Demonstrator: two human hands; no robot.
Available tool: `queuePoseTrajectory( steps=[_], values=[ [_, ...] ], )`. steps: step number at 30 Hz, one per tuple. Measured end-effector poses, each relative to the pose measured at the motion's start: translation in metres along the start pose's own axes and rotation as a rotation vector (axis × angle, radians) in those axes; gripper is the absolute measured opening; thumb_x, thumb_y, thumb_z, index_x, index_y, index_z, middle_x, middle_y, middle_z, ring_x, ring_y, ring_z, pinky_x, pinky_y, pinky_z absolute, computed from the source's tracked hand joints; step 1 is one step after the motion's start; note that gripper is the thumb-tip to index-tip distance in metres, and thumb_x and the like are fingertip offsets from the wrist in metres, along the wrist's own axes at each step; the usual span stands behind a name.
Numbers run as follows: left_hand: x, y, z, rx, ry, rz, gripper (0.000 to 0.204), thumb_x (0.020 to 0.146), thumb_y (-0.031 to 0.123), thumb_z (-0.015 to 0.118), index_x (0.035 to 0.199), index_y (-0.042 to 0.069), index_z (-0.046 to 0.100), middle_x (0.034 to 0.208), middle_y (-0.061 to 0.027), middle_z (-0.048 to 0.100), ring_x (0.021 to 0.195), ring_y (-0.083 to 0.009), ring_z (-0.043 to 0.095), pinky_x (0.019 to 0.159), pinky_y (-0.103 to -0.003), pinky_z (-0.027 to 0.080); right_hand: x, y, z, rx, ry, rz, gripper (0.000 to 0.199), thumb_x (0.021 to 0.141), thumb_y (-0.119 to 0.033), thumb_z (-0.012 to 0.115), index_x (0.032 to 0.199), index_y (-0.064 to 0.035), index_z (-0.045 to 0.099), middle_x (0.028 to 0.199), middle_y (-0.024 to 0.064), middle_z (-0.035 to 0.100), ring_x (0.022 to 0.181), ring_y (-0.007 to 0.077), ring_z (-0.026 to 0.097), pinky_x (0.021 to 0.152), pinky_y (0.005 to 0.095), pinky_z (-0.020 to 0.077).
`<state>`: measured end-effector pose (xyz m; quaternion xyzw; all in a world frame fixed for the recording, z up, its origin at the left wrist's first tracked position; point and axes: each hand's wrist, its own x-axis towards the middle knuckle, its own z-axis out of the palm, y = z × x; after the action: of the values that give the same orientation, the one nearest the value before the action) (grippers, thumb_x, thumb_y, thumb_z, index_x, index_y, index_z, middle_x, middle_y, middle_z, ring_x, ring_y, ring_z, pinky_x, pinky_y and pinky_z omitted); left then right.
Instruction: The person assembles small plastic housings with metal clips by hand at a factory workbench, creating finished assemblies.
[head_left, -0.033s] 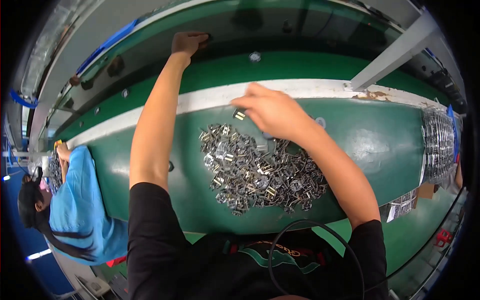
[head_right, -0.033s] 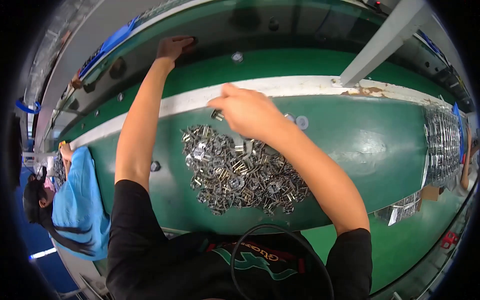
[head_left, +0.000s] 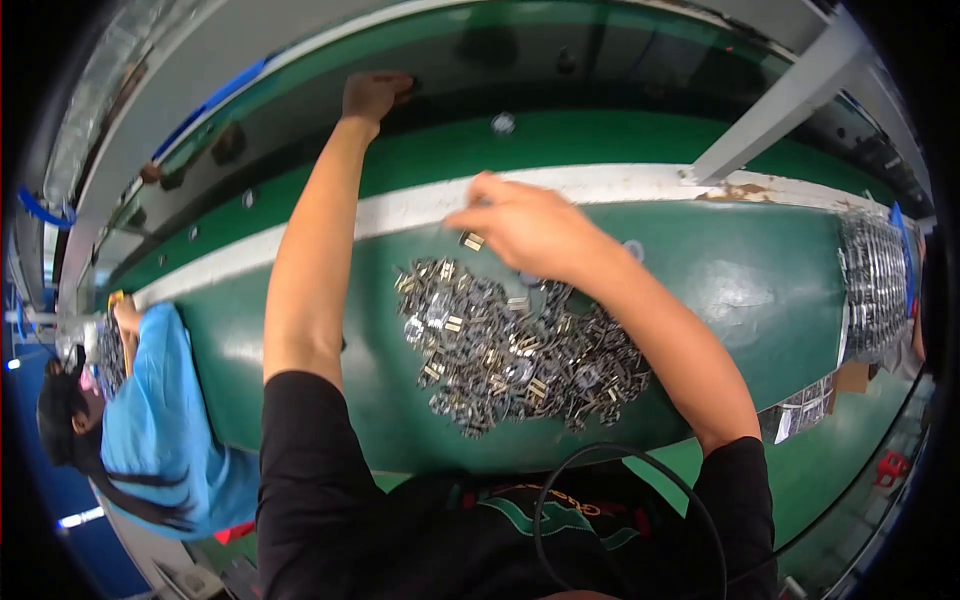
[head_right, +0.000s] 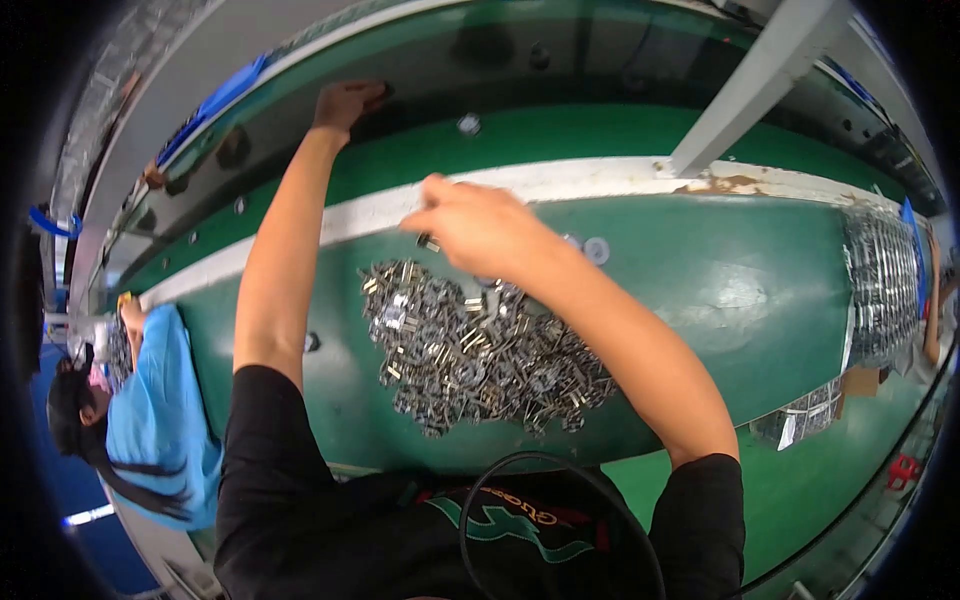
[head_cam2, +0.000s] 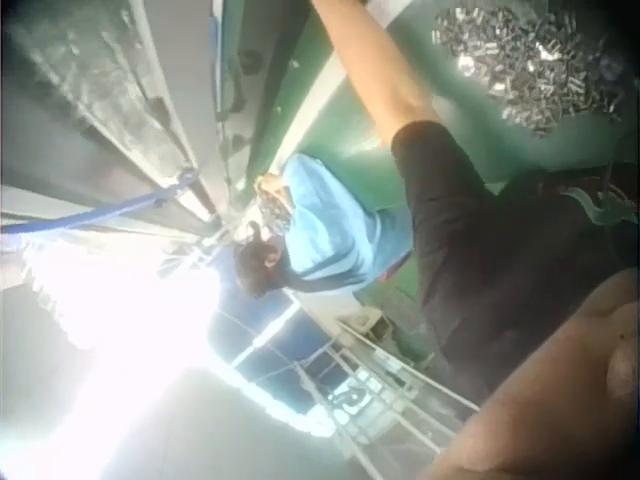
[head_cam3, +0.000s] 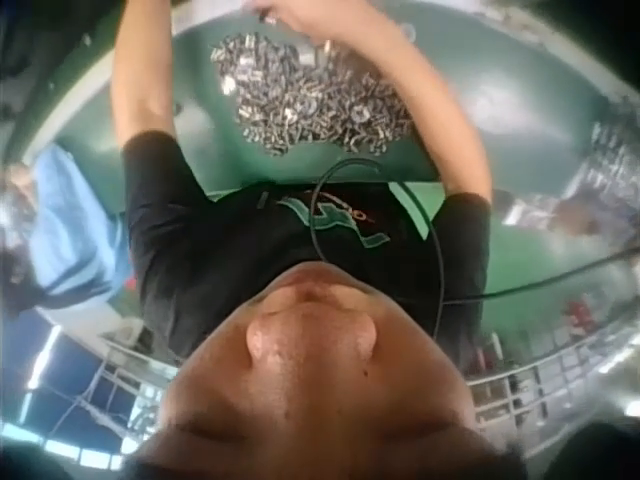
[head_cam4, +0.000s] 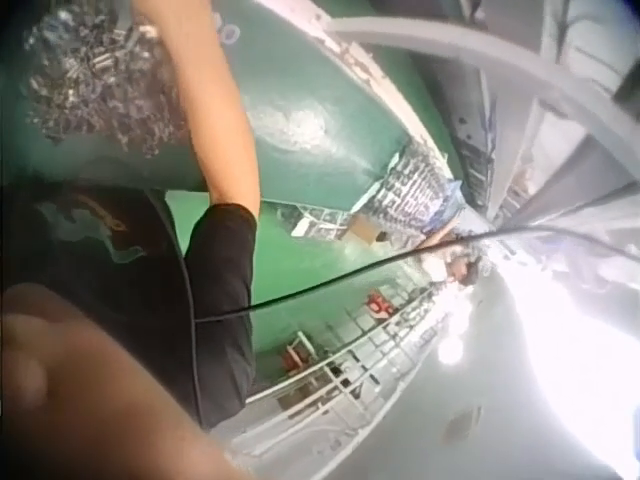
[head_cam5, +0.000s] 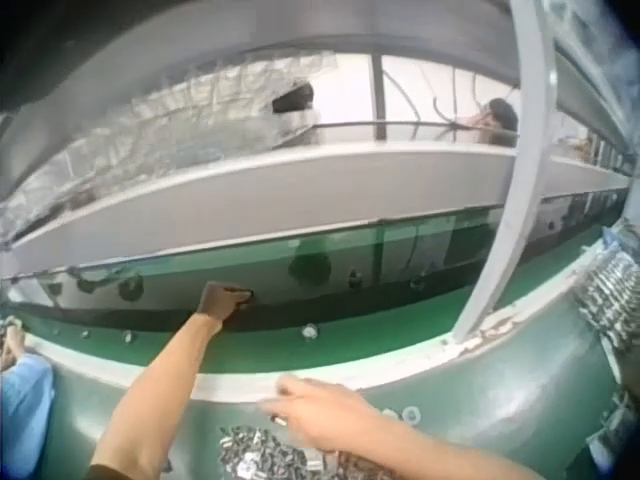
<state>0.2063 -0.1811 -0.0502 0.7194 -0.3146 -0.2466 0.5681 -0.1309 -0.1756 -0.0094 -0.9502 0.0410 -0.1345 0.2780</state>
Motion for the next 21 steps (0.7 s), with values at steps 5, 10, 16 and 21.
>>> queuePoseTrajectory(
  steps=[5,10,16,21],
  values=[
    [0.016,0.007,0.025,0.297,-0.077,-0.021,0.021,0.088,0.012,0.072,0.104,-0.001,0.074,0.092,-0.0112,0.074,0.078,-0.0158,0.068,0.074,-0.028,0.054,-0.002,0.015,0.001,-0.201,-0.134,-0.142,0.027,0.076,-0.004,0.065,0.101,-0.0102,0.072,0.1,0.0106,0.06,0.102,0.0286,0.061,0.085,0.0405,0.0535],
    [-0.037,0.048,0.069,0.604,-0.116,0.495,0.031,0.084,0.014,0.071,0.114,0.006,0.072,0.102,-0.0132,0.07,0.089,-0.0236,0.066,0.081,-0.035,0.054,-0.049,0.014,-0.025,0.055,0.106,0.038,0.026,0.073,0.004,0.065,0.096,-0.0066,0.071,0.092,0.0104,0.06,0.096,0.0275,0.061,0.081,0.0384,0.052],
    [-0.082,0.05,0.111,0.743,-0.533,0.725,0.035,0.079,0.014,0.072,0.113,0.008,0.071,0.106,-0.0173,0.066,0.1,-0.0319,0.065,0.089,-0.038,0.052,-0.069,0.013,-0.033,0.462,0.304,0.19,0.017,0.091,0.003,0.058,0.103,-0.0016,0.069,0.091,0.0061,0.059,0.073,0.0156,0.064,0.064,0.0283,0.0497],
    [-0.121,0.071,0.113,0.729,-0.429,0.507,0.029,0.08,0.01,0.077,0.107,0.002,0.07,0.09,-0.0109,0.066,0.075,-0.0215,0.066,0.071,-0.033,0.054,-0.073,0.008,-0.036,0.759,0.25,0.455,0.015,0.09,-0.009,0.065,0.104,-0.0048,0.068,0.084,0.0087,0.067,0.069,0.015,0.063,0.064,0.0308,0.0488]
  ],
)
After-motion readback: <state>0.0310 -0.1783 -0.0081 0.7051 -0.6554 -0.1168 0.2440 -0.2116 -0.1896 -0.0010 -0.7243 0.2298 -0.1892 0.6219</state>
